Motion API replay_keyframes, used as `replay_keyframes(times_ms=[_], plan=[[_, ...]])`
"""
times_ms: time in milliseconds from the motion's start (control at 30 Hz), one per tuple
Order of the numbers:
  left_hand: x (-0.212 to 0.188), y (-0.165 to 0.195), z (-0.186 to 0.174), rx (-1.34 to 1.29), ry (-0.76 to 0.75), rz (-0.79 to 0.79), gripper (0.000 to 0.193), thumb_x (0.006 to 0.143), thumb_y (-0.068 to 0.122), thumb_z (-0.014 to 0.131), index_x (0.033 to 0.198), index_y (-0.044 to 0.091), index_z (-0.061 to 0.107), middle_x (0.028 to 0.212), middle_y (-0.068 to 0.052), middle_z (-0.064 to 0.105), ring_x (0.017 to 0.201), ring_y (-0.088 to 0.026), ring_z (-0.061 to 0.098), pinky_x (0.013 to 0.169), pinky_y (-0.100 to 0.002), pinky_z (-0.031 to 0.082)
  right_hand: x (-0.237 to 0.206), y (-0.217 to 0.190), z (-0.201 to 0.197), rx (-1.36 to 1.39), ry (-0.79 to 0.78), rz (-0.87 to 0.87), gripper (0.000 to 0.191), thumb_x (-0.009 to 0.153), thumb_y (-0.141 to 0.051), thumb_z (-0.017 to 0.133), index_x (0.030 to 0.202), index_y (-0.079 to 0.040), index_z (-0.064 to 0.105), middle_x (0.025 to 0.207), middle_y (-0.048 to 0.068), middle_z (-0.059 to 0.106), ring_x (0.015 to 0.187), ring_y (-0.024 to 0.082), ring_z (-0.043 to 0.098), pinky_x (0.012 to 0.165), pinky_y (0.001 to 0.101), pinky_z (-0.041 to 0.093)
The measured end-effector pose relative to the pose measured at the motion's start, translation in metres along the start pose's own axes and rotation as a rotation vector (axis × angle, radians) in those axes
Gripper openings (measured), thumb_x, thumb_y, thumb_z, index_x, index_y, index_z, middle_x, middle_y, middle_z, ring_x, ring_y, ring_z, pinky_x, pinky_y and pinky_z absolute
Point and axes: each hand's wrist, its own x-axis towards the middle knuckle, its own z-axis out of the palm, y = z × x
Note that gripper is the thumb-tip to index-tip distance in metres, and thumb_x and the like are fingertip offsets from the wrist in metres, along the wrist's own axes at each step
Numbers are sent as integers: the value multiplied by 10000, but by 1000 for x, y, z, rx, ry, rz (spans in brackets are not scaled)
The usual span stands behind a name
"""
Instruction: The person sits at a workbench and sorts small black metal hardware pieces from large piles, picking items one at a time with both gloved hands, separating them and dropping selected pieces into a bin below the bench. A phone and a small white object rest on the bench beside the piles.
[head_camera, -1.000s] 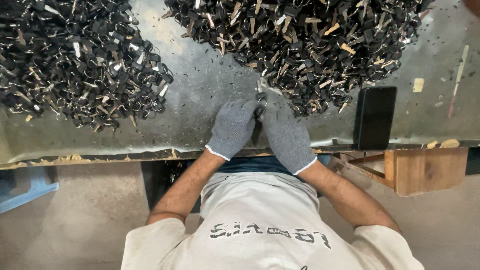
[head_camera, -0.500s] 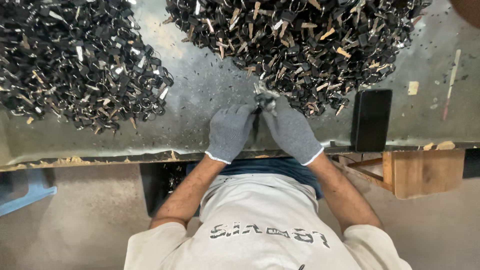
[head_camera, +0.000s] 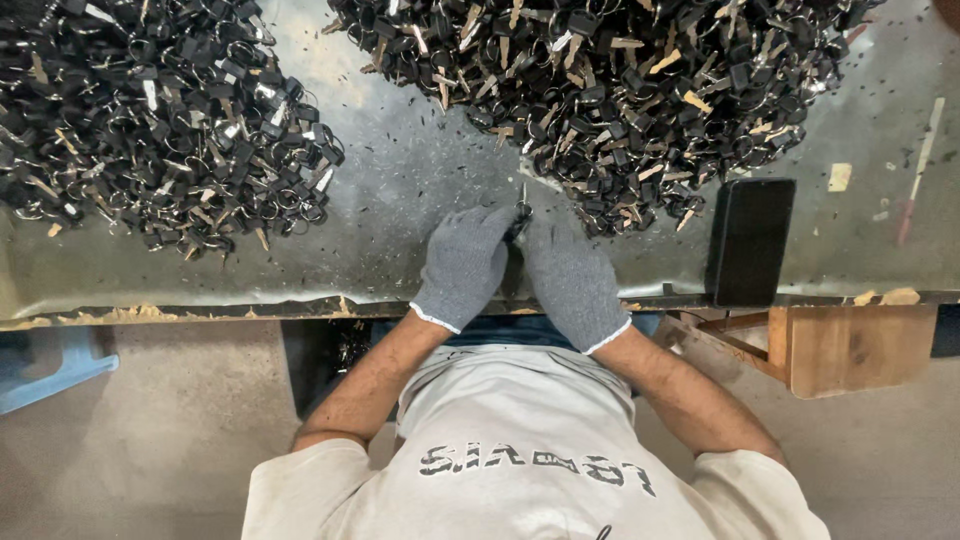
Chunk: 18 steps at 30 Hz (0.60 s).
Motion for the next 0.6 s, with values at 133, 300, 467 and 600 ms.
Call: replay_keyframes(times_ms=[133, 300, 467, 600], plan=[[-7, -1, 10, 60, 19, 56, 386, 852, 62, 636, 1238, 67, 660, 1089, -162, 691, 1020, -363, 669, 912, -475, 520, 11, -15, -8, 104, -437, 259, 177, 1088, -172, 540, 1138, -9, 587, 921, 166, 692, 772, 307, 726, 608, 426, 593], [-6, -3, 5, 39, 41, 44, 366, 893, 67, 639, 1259, 65, 651, 1061, -135, 695, 983, -338, 679, 889, -463, 532, 33, 24, -21, 609, -283, -115, 293, 949, -180, 642, 1139, 37, 590, 972, 277, 703, 817, 405, 723, 671, 495, 587], [-2, 0, 1, 66, 142, 110, 311, 874, 94, 686, 1185, 97, 668, 1032, -107, 713, 939, -306, 697, 815, -443, 526, 22, 11, -14, 363, -21, 156, 482, 957, -191, 602, 1325, 106, 508, 1121, 355, 670, 676, 418, 705, 508, 475, 574], [-2, -1, -2, 52, 17, 41, 230, 900, 123, 736, 1126, 111, 698, 964, -95, 708, 885, -298, 683, 779, -441, 527, 13, 6, -6, 267, -274, 254, 363, 1061, -239, 574, 1294, 36, 536, 992, 250, 704, 726, 396, 726, 578, 494, 571]])
